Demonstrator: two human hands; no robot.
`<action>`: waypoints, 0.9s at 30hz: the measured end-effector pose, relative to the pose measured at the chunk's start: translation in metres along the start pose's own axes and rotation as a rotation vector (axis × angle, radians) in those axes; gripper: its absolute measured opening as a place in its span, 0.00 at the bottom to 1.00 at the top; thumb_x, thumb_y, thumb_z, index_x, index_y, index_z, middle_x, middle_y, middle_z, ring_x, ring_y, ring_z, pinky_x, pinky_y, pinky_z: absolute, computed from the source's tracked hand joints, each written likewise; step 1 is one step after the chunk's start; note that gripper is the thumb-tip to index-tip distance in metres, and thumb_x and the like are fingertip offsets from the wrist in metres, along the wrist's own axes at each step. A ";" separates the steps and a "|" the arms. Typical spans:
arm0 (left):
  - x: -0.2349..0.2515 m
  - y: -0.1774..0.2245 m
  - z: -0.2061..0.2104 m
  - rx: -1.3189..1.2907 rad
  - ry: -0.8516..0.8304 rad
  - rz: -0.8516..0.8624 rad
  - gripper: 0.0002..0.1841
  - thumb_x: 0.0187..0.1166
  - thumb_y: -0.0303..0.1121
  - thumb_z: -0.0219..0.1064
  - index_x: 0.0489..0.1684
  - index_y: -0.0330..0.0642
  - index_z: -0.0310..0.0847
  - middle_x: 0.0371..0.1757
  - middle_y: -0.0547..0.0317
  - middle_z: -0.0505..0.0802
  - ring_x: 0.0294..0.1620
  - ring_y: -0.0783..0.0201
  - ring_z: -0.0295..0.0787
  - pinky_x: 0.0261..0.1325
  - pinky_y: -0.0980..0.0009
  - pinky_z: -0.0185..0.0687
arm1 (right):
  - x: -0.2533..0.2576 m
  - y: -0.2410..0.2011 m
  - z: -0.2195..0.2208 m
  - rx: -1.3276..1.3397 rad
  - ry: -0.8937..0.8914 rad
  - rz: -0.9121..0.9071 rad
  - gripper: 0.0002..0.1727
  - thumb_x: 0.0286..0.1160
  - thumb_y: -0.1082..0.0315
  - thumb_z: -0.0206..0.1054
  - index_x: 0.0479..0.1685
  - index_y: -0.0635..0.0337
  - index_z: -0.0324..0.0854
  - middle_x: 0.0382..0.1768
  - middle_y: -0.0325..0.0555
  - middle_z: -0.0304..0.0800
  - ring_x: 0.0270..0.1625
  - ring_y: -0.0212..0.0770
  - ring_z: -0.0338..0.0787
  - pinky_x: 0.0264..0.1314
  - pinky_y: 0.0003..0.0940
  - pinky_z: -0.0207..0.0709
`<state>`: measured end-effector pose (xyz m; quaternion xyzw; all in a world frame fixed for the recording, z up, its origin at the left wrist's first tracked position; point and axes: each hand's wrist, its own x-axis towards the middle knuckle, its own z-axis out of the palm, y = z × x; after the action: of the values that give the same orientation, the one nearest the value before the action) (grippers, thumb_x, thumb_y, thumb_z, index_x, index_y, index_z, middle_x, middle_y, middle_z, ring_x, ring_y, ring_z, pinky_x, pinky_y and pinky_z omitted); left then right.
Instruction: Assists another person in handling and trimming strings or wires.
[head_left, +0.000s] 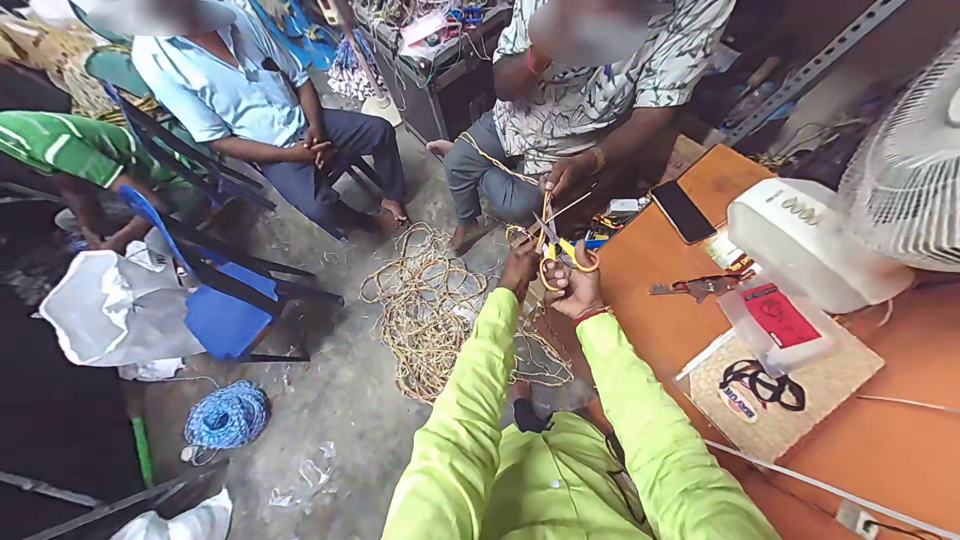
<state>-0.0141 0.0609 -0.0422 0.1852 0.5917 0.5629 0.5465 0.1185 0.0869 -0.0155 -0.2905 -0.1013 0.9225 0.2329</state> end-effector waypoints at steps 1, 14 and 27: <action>-0.001 -0.001 0.001 -0.010 0.002 0.008 0.20 0.92 0.32 0.54 0.80 0.39 0.75 0.45 0.49 0.92 0.31 0.67 0.82 0.33 0.69 0.79 | 0.002 0.000 0.002 -0.016 0.006 -0.004 0.39 0.72 0.20 0.49 0.35 0.49 0.79 0.18 0.32 0.76 0.12 0.24 0.74 0.11 0.18 0.69; -0.011 -0.002 0.003 -0.067 0.034 -0.030 0.21 0.93 0.32 0.50 0.82 0.38 0.71 0.48 0.48 0.92 0.35 0.66 0.86 0.40 0.67 0.84 | 0.012 0.006 -0.005 0.041 -0.004 0.030 0.35 0.69 0.22 0.58 0.33 0.48 0.82 0.18 0.30 0.77 0.13 0.24 0.74 0.12 0.18 0.69; -0.002 0.002 -0.007 -0.087 0.025 -0.059 0.20 0.91 0.31 0.54 0.80 0.42 0.73 0.30 0.66 0.79 0.17 0.76 0.61 0.19 0.78 0.58 | -0.043 0.016 -0.007 -0.007 -0.131 -0.092 0.22 0.77 0.40 0.67 0.33 0.51 0.81 0.17 0.29 0.77 0.12 0.21 0.74 0.13 0.15 0.71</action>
<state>-0.0205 0.0571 -0.0411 0.1368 0.5788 0.5739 0.5629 0.1477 0.0522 -0.0054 -0.2252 -0.1328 0.9276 0.2669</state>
